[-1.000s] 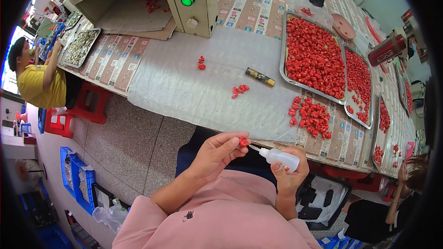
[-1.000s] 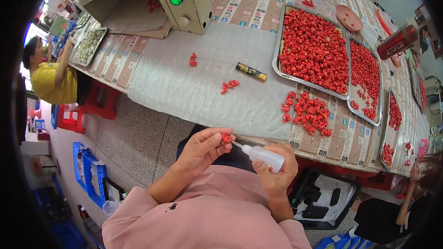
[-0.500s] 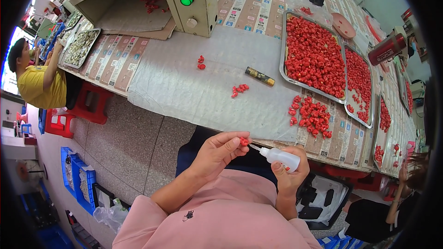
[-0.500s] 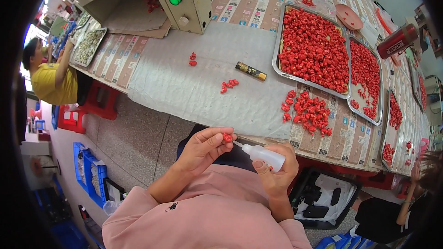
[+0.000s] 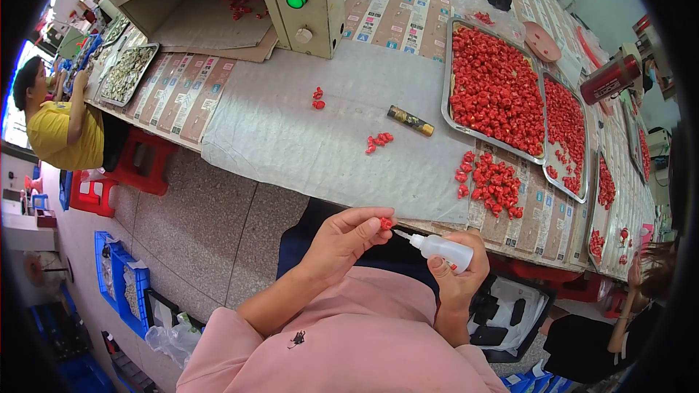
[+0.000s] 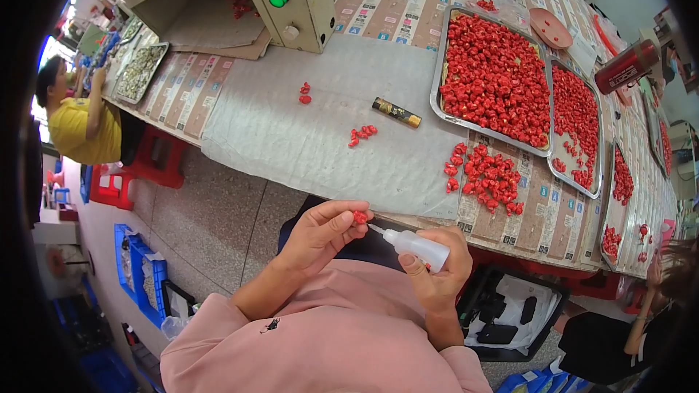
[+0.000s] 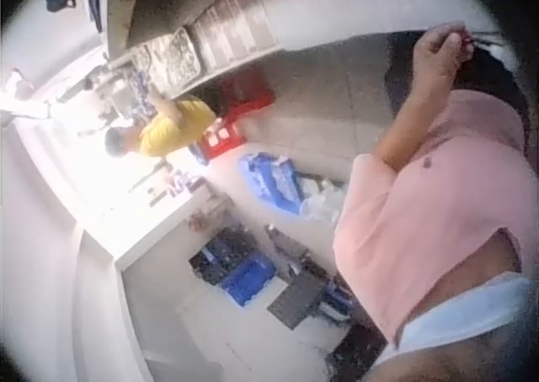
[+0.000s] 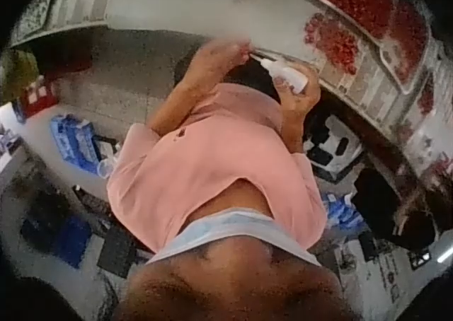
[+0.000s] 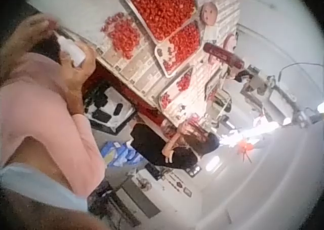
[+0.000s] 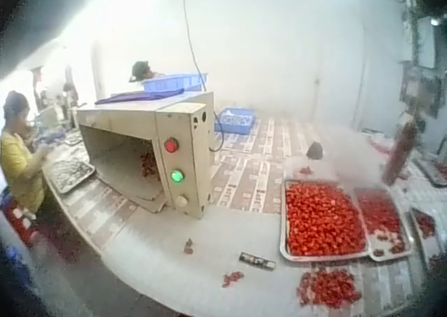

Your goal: The person applies glue from a bottle to small red toy parts and then assembles them by hand at a factory workbench.

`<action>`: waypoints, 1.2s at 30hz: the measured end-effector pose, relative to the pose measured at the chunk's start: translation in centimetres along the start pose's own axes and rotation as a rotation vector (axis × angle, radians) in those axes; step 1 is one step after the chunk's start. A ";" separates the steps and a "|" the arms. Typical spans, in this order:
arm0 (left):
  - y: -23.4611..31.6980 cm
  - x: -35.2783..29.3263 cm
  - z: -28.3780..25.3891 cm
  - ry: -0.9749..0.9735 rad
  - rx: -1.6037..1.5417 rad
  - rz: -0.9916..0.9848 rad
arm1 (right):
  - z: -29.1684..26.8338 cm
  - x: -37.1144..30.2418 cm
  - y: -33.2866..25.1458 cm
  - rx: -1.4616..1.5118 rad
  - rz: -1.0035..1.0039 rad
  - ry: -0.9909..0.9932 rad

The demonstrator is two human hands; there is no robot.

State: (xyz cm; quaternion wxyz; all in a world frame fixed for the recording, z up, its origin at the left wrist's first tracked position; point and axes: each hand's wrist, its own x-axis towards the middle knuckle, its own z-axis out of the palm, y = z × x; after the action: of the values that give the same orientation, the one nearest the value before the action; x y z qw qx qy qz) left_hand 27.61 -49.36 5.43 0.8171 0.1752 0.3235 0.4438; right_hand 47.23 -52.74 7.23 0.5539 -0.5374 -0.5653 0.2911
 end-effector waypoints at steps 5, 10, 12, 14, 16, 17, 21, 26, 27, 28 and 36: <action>0.0 0.1 -0.2 0.002 0.006 0.023 | -0.1 0.0 0.4 0.028 0.027 0.037; 0.0 0.0 -0.6 -0.021 -0.062 0.007 | 0.3 0.0 1.1 0.134 0.105 0.146; 0.1 -0.1 -0.7 -0.021 -0.099 -0.008 | 0.4 0.1 2.1 0.153 0.231 0.160; 0.2 -0.2 -0.7 -0.020 -0.135 -0.021 | 1.0 1.3 2.2 0.069 0.188 0.125; 0.3 -0.3 -0.6 -0.030 -0.168 -0.033 | 1.8 2.8 2.2 -0.017 0.142 0.093; 0.4 -0.4 -0.6 -0.033 -0.170 -0.029 | 2.4 3.5 2.3 -0.044 0.163 0.075; 0.7 -0.6 -0.9 -0.026 -0.197 -0.016 | 4.1 5.7 3.8 -0.076 0.110 0.034; 1.1 -1.0 -1.4 -0.029 -0.203 0.005 | 5.4 7.3 4.2 -0.202 0.038 0.046; 1.1 -1.0 -1.6 -0.024 -0.197 0.010 | 5.5 7.3 4.6 -0.166 0.092 0.029; 1.1 -1.0 -1.7 -0.018 -0.193 0.014 | 5.6 7.3 4.9 -0.130 0.146 0.011; 2.2 -1.3 -2.7 0.010 -0.226 0.060 | 6.2 4.8 1.2 -0.447 -0.234 0.256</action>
State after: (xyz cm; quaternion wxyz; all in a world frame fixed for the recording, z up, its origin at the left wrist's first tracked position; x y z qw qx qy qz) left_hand 23.93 -49.20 5.22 0.8164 0.0893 0.2702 0.5025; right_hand 42.70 -46.38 6.29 0.5183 -0.6098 -0.5991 0.0233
